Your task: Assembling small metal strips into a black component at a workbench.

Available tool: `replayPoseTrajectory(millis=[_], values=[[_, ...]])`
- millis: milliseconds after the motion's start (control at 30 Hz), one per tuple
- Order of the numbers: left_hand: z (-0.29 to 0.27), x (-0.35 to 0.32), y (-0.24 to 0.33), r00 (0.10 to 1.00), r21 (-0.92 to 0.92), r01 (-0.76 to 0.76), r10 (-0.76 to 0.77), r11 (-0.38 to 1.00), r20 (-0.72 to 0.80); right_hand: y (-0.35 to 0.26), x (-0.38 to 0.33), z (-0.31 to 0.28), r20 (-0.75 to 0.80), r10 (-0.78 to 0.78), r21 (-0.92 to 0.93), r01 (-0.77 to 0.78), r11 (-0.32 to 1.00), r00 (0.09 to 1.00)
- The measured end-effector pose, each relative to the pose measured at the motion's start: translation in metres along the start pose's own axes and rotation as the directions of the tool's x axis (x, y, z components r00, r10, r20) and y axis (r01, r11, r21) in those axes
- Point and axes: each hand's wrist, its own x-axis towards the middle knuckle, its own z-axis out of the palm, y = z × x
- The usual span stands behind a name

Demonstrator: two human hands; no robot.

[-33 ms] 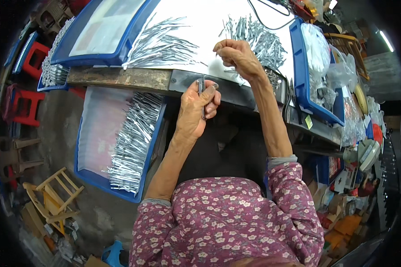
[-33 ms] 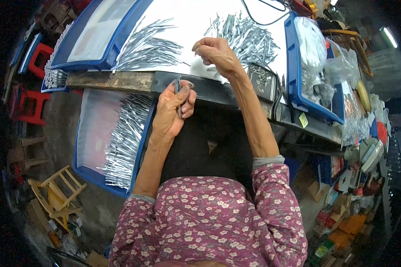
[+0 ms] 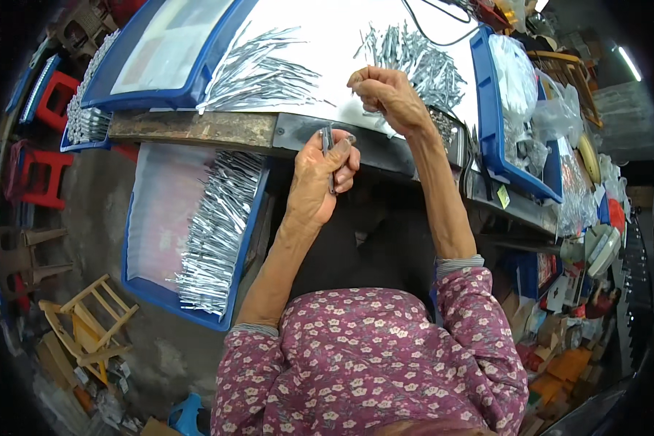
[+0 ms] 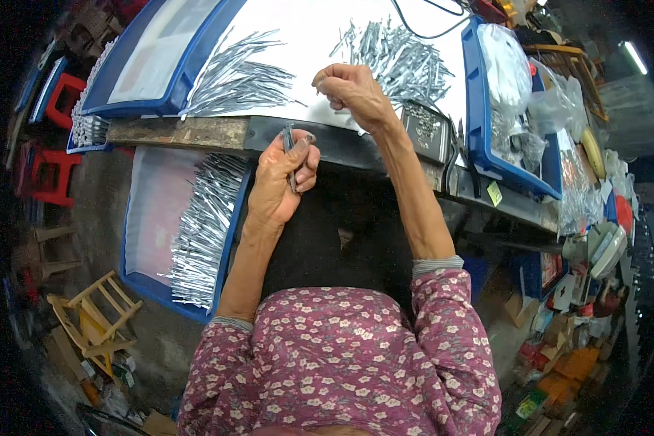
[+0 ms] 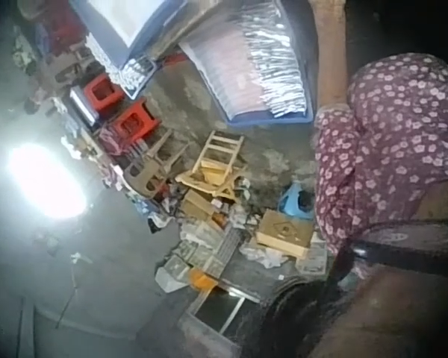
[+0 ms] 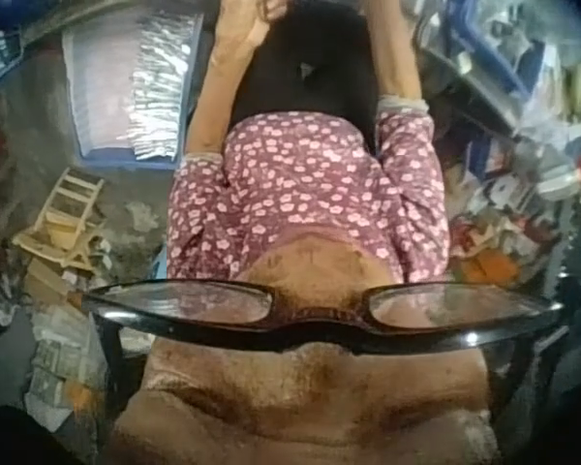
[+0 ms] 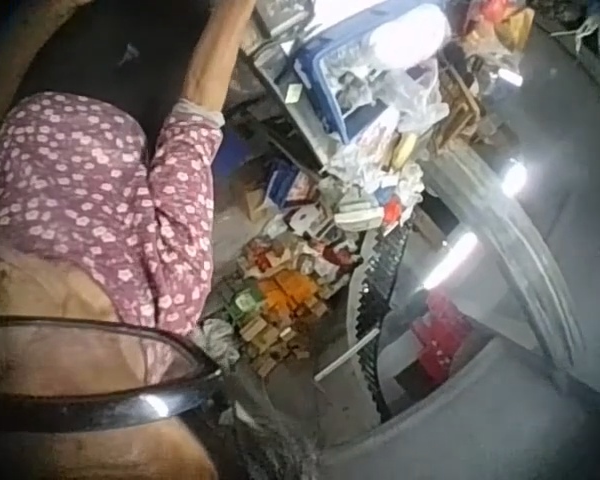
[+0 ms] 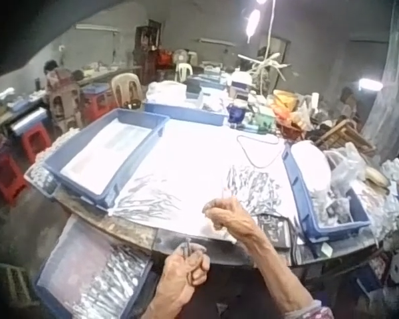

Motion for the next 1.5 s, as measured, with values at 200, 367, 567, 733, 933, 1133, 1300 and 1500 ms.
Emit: replayPoseTrajectory(millis=[200, 367, 567, 733, 933, 1133, 1300, 1500], values=[[0.011, 0.0, -0.014, 0.999, -0.013, 0.045, -0.045, 0.999, 0.02, 0.001, -0.048, -0.005, -0.05, -0.009, 0.155, 0.017, 0.988, 0.999], [0.019, -0.005, -0.022, 0.999, 0.059, 0.036, -0.039, 0.998, 0.038, 0.002, -0.075, -0.002, -0.039, 0.026, 0.307, -0.013, 0.952, 0.999], [0.028, -0.008, -0.029, 0.997, 0.198, -0.06, 0.05, 0.978, 0.055, 0.007, -0.089, -0.003, -0.08, -0.026, 0.312, 0.05, 0.949, 0.996], [0.029, -0.01, -0.033, 0.995, 0.29, -0.09, 0.073, 0.953, 0.067, 0.012, -0.094, -0.005, -0.093, -0.008, 0.331, 0.039, 0.943, 0.996], [0.027, -0.012, -0.035, 0.997, 0.316, -0.073, 0.058, 0.946, 0.056, 0.011, -0.097, -0.006, -0.111, 0.008, 0.311, 0.027, 0.95, 0.994], [0.026, -0.012, -0.036, 0.997, 0.303, -0.071, 0.056, 0.95, 0.058, 0.011, -0.1, -0.005, -0.112, -0.006, 0.258, 0.035, 0.966, 0.994], [0.025, -0.013, -0.036, 0.997, 0.307, -0.069, 0.056, 0.949, 0.052, 0.013, -0.1, -0.005, -0.099, -0.01, 0.244, 0.034, 0.969, 0.995], [0.022, -0.014, -0.039, 0.997, 0.312, -0.072, 0.065, 0.947, 0.031, 0.011, -0.102, 0.001, -0.143, -0.047, 0.071, 0.057, 0.996, 0.989]])
